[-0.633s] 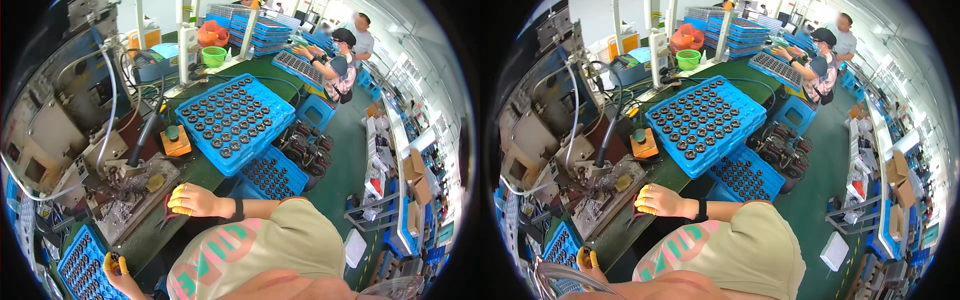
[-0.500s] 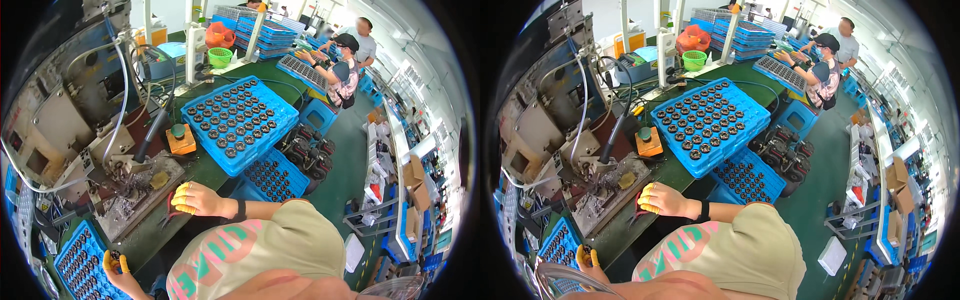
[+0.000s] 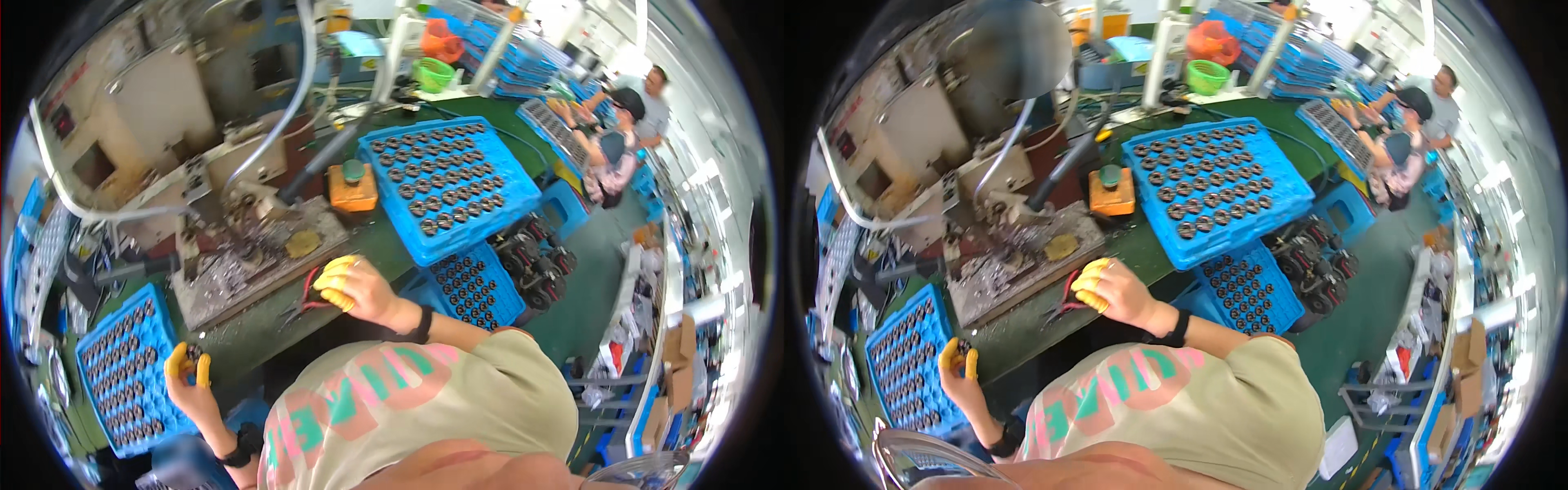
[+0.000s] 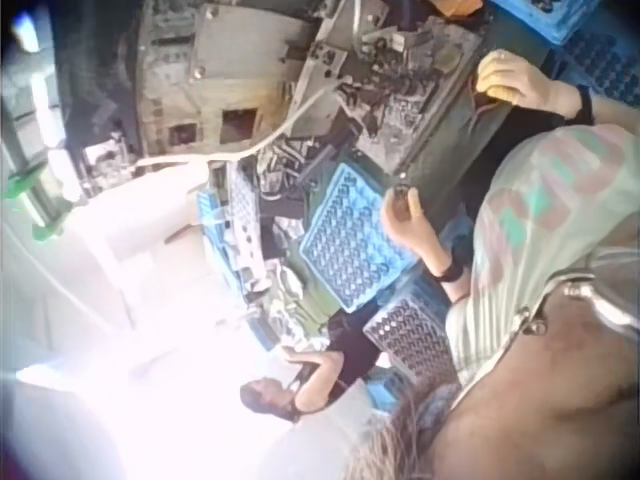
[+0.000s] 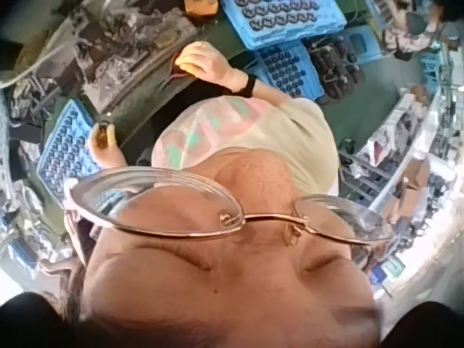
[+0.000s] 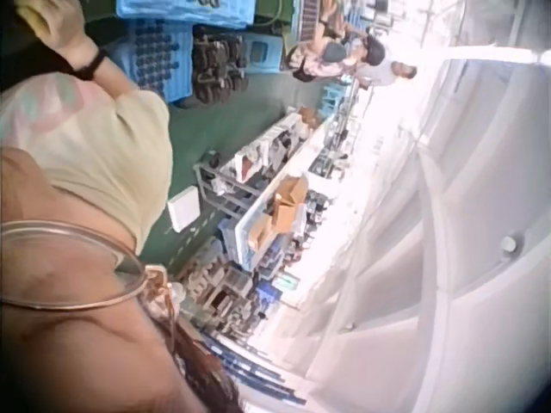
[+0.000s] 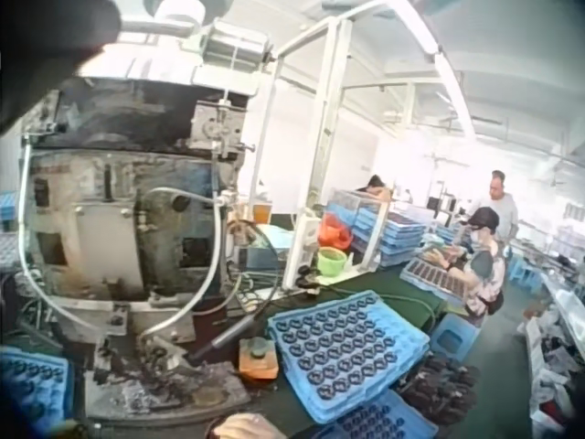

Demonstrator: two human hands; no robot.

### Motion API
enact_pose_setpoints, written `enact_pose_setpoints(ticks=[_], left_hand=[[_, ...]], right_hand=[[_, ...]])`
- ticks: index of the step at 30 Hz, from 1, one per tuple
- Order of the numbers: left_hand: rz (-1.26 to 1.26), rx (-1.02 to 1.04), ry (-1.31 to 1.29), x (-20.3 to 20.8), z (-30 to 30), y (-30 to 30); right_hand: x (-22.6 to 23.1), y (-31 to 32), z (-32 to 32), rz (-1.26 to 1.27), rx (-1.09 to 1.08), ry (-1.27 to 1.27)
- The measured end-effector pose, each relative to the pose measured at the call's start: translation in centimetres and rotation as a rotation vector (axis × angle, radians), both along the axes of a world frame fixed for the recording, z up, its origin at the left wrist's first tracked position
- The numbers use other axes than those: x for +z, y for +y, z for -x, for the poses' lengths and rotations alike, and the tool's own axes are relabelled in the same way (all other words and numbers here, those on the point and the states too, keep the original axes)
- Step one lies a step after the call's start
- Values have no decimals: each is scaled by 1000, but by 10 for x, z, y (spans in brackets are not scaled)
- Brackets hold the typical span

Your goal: Assembling small electronic components using an automated machine and hand tools.

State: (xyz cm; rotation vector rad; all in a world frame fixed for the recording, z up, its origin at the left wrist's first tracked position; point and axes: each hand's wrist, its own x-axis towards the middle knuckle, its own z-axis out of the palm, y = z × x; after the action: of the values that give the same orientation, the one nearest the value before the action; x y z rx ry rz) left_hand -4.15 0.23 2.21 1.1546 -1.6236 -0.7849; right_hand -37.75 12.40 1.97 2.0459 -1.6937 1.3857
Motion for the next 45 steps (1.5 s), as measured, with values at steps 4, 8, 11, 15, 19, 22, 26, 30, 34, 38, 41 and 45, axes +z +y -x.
enact_pose_setpoints(ticks=[4,8,11,15,19,22,26,30,34,38,41,45], left_hand=[[26,-29,-16,6,7,-2],[7,-24,-51,21,15,3],[-77,-22,31,18,12,4],[-126,5,161,26,10,7],[-92,-49,170,38,14,3],[10,-88,52,53,30,-2],[127,-166,-41,77,72,-14],[263,-275,-83,93,125,-25],[331,-350,-93,87,154,-39],[202,-440,-75,86,160,-45],[155,-449,-132,92,159,-46],[171,-474,-210,96,159,-47]], right_hand=[[22,4,5,33,-132,-111],[45,-16,17,19,-116,-213],[50,-41,12,-84,-71,-250],[56,-70,-5,-139,40,-334],[69,-88,-21,-109,67,-273],[65,-98,-22,-112,52,-249],[67,-89,-17,-73,97,-378],[60,-65,-6,-85,195,-590],[66,-42,2,-133,330,-876],[70,-27,9,-131,379,-1005],[68,-24,14,-137,399,-1044],[70,-26,17,-119,436,-1065]])
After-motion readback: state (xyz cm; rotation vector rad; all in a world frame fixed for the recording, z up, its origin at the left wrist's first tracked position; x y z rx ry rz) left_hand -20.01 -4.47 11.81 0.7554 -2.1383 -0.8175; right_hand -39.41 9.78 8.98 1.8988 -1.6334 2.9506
